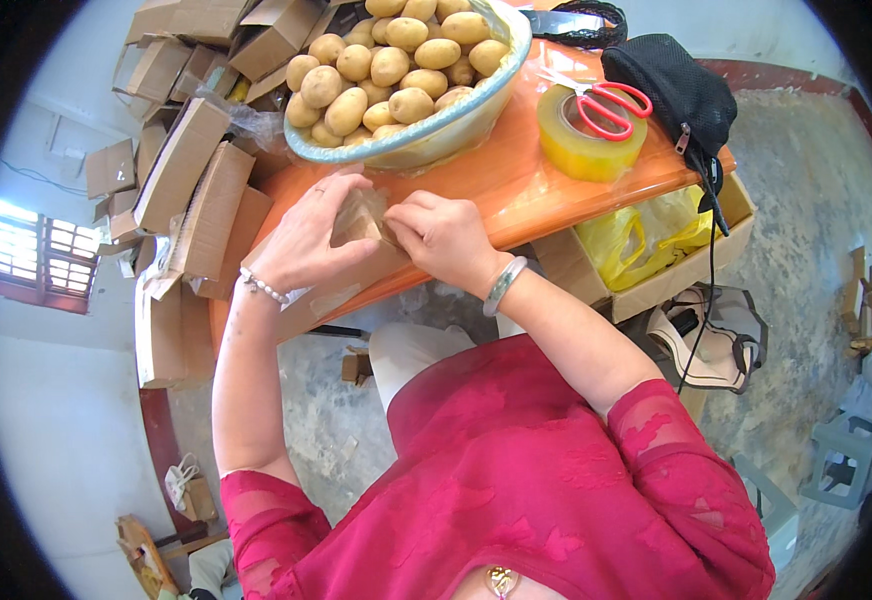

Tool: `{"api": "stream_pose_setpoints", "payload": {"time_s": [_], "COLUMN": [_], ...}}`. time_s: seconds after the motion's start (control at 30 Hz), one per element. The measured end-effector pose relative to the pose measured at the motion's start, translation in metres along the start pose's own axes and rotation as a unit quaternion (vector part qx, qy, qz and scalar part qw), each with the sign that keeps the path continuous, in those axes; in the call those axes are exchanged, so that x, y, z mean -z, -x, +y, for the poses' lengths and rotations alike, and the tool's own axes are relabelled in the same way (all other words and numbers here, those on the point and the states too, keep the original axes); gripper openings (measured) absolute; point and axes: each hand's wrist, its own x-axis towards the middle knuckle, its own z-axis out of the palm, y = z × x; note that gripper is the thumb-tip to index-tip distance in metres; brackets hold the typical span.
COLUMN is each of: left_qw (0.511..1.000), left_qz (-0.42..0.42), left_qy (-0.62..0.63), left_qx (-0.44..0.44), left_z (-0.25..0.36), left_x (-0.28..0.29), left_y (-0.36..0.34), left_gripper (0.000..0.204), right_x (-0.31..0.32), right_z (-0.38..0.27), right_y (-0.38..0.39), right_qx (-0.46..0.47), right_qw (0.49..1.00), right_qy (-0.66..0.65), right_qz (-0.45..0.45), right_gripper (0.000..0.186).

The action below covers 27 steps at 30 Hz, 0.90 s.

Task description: The person wraps individual potatoes in plastic bags and places them into a cardboard box. They then seal the box with clear packing tape using scissors to cut the tape. The process is repeated for multiple potatoes.

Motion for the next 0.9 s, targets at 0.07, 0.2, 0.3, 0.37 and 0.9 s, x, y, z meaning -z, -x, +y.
{"api": "stream_pose_setpoints", "payload": {"time_s": [0.07,0.2,0.3,0.37,0.9], "left_qw": [1.0,0.999,0.999,0.998,0.997], "left_qz": [0.012,-0.003,-0.011,-0.021,-0.028], "left_qy": [-0.01,-0.042,-0.033,-0.039,-0.072], "left_qx": [-0.002,-0.019,-0.021,-0.032,-0.008], "left_z": [-0.003,-0.003,-0.002,-0.003,0.005], "left_x": [-0.002,-0.001,0.001,0.001,0.009], "left_y": [0.0,0.0,-0.002,-0.004,-0.008], "left_gripper": [0.065,0.071,0.071,0.068,0.07], "right_x": [0.002,0.006,0.006,0.006,0.008], "right_z": [-0.003,-0.005,-0.005,-0.004,-0.004], "right_y": [0.002,0.001,-0.001,-0.002,-0.01], "right_qx": [0.027,0.027,0.018,0.01,-0.165], "right_qw": [0.999,0.999,1.0,1.0,0.984], "right_qy": [0.031,0.031,0.016,0.013,-0.06], "right_qz": [-0.017,-0.027,-0.016,-0.017,-0.012], "right_gripper": [0.008,0.007,0.007,0.007,0.009]}}
